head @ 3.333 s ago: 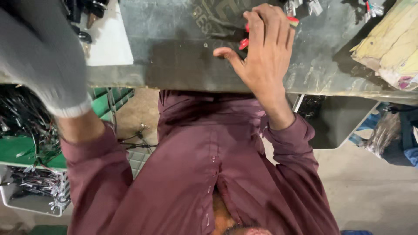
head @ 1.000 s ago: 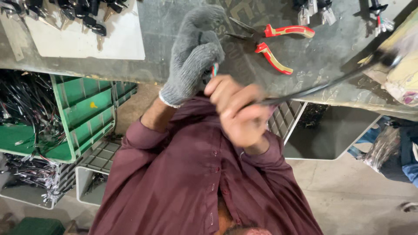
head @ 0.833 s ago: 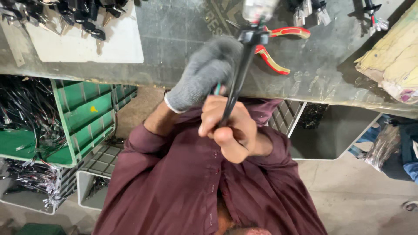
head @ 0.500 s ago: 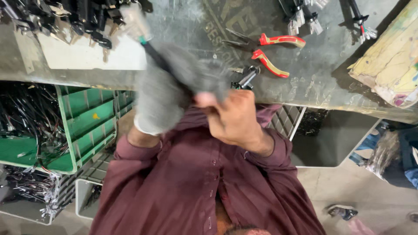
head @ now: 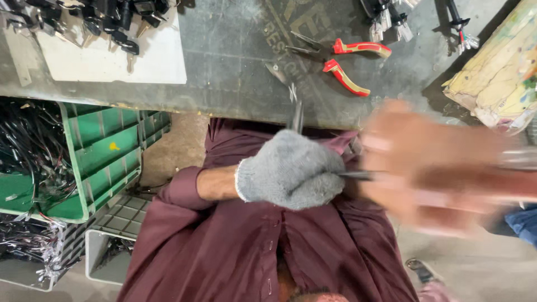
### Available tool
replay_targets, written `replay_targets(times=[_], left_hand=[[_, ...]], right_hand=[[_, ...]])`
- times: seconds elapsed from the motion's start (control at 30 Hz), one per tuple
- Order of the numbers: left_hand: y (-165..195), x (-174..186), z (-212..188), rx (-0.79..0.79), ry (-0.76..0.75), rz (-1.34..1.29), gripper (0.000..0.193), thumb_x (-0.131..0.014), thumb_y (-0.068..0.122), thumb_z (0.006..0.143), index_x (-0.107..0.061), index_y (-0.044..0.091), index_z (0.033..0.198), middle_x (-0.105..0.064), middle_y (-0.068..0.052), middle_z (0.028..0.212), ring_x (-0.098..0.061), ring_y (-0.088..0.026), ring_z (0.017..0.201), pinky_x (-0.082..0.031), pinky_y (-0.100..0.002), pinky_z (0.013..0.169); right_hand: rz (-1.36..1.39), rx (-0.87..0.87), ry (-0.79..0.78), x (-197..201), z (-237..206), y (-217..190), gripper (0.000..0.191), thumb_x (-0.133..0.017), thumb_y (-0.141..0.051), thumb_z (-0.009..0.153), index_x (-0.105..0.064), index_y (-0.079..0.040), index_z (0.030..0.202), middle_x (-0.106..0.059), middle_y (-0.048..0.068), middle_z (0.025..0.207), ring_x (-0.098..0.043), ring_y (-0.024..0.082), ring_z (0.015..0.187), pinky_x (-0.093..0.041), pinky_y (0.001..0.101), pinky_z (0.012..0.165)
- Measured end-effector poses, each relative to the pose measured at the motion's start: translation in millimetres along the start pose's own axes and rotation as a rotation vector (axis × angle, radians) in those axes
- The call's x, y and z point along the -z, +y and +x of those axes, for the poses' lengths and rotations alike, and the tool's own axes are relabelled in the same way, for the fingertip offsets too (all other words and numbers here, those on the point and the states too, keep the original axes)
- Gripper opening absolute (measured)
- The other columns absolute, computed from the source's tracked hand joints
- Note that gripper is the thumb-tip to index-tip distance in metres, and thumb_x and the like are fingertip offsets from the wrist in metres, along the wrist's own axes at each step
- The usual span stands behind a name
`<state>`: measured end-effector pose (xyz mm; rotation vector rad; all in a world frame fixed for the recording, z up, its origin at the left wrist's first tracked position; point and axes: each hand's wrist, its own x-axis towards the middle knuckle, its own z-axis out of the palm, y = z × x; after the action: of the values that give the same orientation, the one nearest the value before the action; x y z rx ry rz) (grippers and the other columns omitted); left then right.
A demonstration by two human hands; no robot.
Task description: The person repeatedly strips the outer sheath of black cables, inserts a small black plastic connector, and secures it with red-handled pliers. The person handles multiple cables one at a time, placing finished units on the workbench.
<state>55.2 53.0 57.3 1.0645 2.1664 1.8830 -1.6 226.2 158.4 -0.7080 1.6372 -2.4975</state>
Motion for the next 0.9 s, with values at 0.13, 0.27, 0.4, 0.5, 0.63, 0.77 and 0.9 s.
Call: replay_targets(times=[0.13, 0.27, 0.4, 0.5, 0.63, 0.77, 0.9], left_hand=[[-2.1, 10.1, 2.7, -0.101, -0.063, -0.053, 0.018, -0.069, 0.021, 0.101, -0.067, 0.01, 0.115, -0.071, -0.011, 0.108, -0.069, -0.029, 0.093, -0.055, -0.036, 0.077], [-6.8, 49.5, 8.8, -0.089, 0.022, 0.048, 0.013, -0.07, 0.02, 0.097, -0.068, 0.01, 0.104, -0.066, -0.01, 0.092, -0.068, -0.031, 0.087, -0.055, -0.044, 0.085], [-21.2, 68.0, 0.7, 0.332, 0.149, -0.3, 0.025, -0.066, 0.022, 0.106, -0.065, 0.005, 0.124, -0.071, -0.004, 0.102, -0.069, -0.017, 0.091, -0.057, -0.031, 0.083], [-29.2, 70.1, -6.0, 0.52, 0.455, -0.879, 0.031, -0.064, 0.019, 0.105, -0.063, 0.003, 0.131, -0.068, -0.003, 0.098, -0.061, -0.012, 0.085, -0.054, -0.029, 0.08], [-23.5, 75.3, -10.9, 0.408, 0.434, -0.761, 0.022, -0.066, 0.013, 0.11, -0.063, 0.0, 0.128, -0.066, -0.003, 0.112, -0.062, -0.009, 0.102, -0.054, -0.024, 0.094], [-21.8, 62.1, -3.8, 0.352, 0.501, 0.026, 0.023, -0.076, 0.007, 0.104, -0.07, 0.005, 0.126, -0.074, -0.003, 0.119, -0.071, -0.008, 0.097, -0.057, -0.021, 0.082], [-27.4, 40.5, -2.7, 0.419, 0.633, -0.069, 0.028, -0.081, 0.003, 0.09, -0.072, 0.003, 0.116, -0.066, -0.01, 0.122, -0.057, -0.014, 0.095, -0.048, -0.03, 0.087]], right_hand=[[0.268, -0.049, -0.118, 60.1, -44.9, -13.1, 0.026, -0.042, -0.03, 0.105, -0.062, -0.019, 0.092, -0.06, -0.006, 0.07, -0.06, 0.019, 0.075, -0.04, 0.0448, 0.079], [-0.097, 0.293, 0.163, 100.1, -80.7, 42.7, 0.037, -0.039, -0.039, 0.111, -0.06, -0.014, 0.094, -0.064, 0.001, 0.075, -0.062, 0.018, 0.067, -0.042, 0.0427, 0.071], [-0.101, 0.293, 0.56, 90.4, -31.4, 90.4, 0.042, -0.04, -0.044, 0.113, -0.059, -0.007, 0.115, -0.067, 0.012, 0.101, -0.06, 0.023, 0.083, -0.045, 0.0369, 0.071], [-0.373, -0.075, 0.365, 40.7, -12.1, 116.9, 0.054, -0.042, -0.03, 0.11, -0.03, 0.001, 0.152, -0.043, 0.018, 0.151, -0.05, 0.026, 0.134, -0.047, 0.0392, 0.1], [-0.68, -0.174, 0.06, -10.4, -51.8, 154.4, 0.083, -0.08, -0.009, 0.093, -0.028, 0.0, 0.156, -0.049, 0.019, 0.15, -0.057, 0.023, 0.136, -0.049, 0.0347, 0.111], [-1.008, -0.084, 0.125, 4.5, -68.5, 166.5, 0.044, -0.071, 0.001, 0.089, -0.06, -0.007, 0.131, -0.072, 0.009, 0.122, -0.071, 0.019, 0.11, -0.058, 0.0293, 0.095], [-0.912, -0.224, 0.212, 2.8, -45.0, 141.4, 0.034, -0.074, -0.003, 0.094, -0.065, -0.003, 0.127, -0.075, 0.01, 0.115, -0.072, 0.016, 0.098, -0.056, 0.031, 0.087]])
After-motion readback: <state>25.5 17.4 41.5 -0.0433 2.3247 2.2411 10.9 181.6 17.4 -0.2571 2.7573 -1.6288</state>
